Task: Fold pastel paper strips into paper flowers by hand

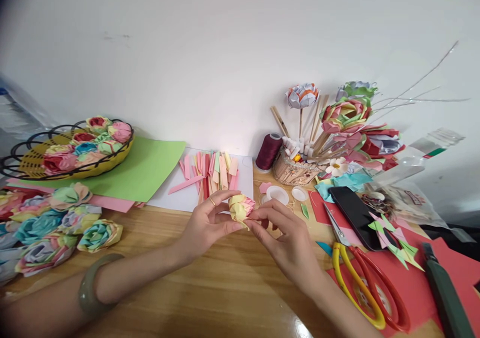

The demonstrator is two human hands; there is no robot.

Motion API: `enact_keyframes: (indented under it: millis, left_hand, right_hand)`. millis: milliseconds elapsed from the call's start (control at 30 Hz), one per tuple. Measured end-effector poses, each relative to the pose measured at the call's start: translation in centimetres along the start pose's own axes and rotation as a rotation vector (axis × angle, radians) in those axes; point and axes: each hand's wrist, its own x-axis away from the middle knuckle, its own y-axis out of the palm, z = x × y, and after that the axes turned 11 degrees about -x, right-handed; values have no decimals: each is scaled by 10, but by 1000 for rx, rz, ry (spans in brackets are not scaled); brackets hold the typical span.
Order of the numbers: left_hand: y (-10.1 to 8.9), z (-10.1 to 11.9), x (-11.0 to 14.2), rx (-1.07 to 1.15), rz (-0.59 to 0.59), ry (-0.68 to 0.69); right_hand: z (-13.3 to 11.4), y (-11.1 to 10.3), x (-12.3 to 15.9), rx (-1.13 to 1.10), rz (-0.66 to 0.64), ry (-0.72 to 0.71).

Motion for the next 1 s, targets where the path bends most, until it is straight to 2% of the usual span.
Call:
enact_keyframes:
  millis: [133, 300, 833, 1000]
  left_hand:
    - [-1, -1, 0, -41, 28, 16]
    - [-1, -1, 0, -91, 39, 49]
    - [-1, 1, 0, -44, -16, 5]
    - [-1, 1, 1, -54, -26, 40]
  right_hand:
    - [2, -2, -3, -32, -57, 90]
    - [3, -2, -3, -37, -65, 111]
    - [0, 4, 0, 21, 12, 3]
    - [-4, 4, 1, 52, 31, -11]
